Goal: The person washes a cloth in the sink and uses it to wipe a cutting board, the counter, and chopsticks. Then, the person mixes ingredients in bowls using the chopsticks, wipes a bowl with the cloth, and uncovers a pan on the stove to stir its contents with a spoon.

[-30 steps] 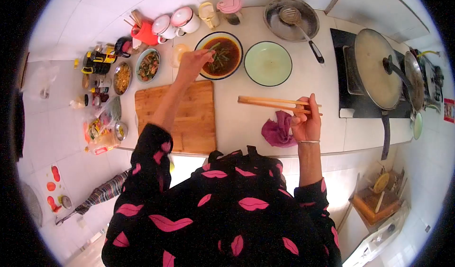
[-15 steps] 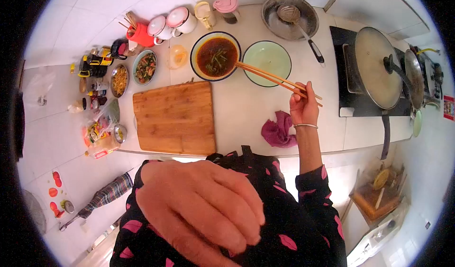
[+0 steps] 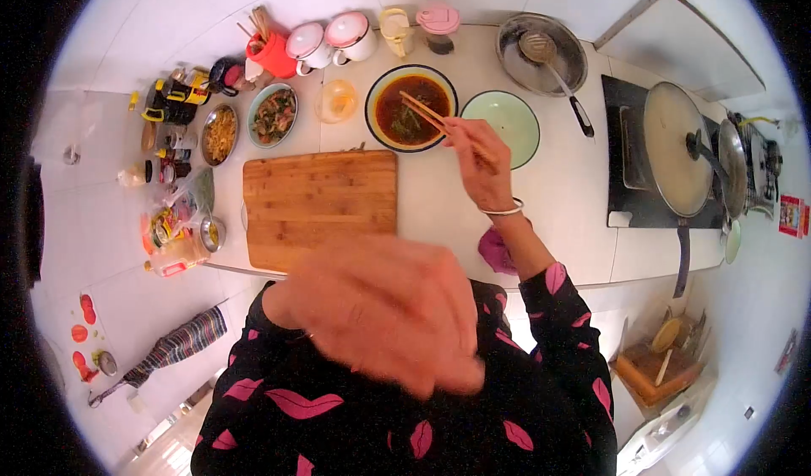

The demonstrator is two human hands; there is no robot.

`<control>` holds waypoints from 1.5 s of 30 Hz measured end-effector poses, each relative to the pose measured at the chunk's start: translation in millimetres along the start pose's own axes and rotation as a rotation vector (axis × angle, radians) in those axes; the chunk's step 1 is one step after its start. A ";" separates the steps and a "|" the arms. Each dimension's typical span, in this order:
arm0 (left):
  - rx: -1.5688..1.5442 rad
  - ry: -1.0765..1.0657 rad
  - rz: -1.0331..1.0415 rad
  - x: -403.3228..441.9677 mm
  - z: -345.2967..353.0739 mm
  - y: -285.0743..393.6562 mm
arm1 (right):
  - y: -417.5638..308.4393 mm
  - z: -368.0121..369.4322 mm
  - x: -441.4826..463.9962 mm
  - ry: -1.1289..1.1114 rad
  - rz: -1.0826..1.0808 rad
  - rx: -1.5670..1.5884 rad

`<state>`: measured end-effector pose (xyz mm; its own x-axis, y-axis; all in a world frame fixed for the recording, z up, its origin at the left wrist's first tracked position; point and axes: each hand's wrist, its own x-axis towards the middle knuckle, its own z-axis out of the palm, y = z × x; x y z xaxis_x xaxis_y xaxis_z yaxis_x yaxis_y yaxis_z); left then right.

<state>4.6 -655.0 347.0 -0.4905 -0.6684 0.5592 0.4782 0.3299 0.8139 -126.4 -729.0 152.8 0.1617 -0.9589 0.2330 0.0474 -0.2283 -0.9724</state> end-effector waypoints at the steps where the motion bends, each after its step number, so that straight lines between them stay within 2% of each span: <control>1: 0.052 0.009 -0.083 -12.5 -6.7 -8.6 | -2.5 3.6 3.7 -0.101 -0.127 -0.208; 4: 0.249 0.197 -0.384 -51.0 -28.0 -36.5 | 4.0 23.9 9.4 -0.252 -0.274 -0.506; 8: 0.382 0.387 -0.715 -131.2 -63.2 -95.2 | 6.9 38.1 19.1 -0.358 -0.368 -0.604; 11: 0.643 0.423 -0.930 -217.6 -85.6 -149.0 | 9.7 39.4 28.6 -0.245 -0.324 -0.573; 13: 1.012 0.191 -1.016 -261.0 -99.5 -163.2 | 22.1 36.7 34.6 -0.182 -0.175 -0.318; 15: 1.130 0.041 -1.411 -288.1 -102.7 -176.4 | 20.0 35.3 36.6 -0.078 -0.014 -0.097; 18: 1.002 0.387 -1.239 -350.2 -110.6 -181.3 | 27.8 25.0 38.7 0.034 0.175 -0.002; 21: 0.982 0.299 -1.427 -326.9 -114.3 -151.6 | 33.8 15.7 36.0 0.039 0.241 -0.045; 24: 1.272 0.157 -1.411 -323.9 -110.9 -145.8 | 42.1 17.2 25.5 -0.006 0.281 -0.045; 27: 1.161 0.111 -1.540 -322.0 -109.0 -149.2 | 52.0 34.9 17.6 -0.168 0.225 -0.157; 30: 1.081 0.006 -1.628 -319.8 -113.6 -153.2 | 67.5 43.3 27.3 -0.186 0.156 -0.208; 33: 0.959 0.010 -1.647 -317.2 -117.9 -149.2 | 74.0 44.1 41.2 -0.076 0.200 -0.127; 36: 1.084 -0.166 -1.635 -309.6 -116.7 -142.1 | 63.4 36.9 50.9 -0.001 0.188 -0.178; 40: 0.987 -0.151 -1.662 -302.6 -116.4 -139.2 | 74.2 32.9 50.1 0.059 0.171 -0.155; 43: 0.942 -0.097 -1.641 -317.9 -116.6 -148.6 | 79.9 33.2 41.2 0.033 0.235 -0.230; 45: 0.941 -0.101 -1.651 -314.2 -116.7 -147.2 | 79.4 32.4 39.5 0.073 0.347 -0.142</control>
<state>173.3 -571.3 33.0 -0.0301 -0.6269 -0.7785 -0.9244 -0.2789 0.2603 -84.3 -779.6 85.1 0.0730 -0.9916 -0.1066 -0.1357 0.0960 -0.9861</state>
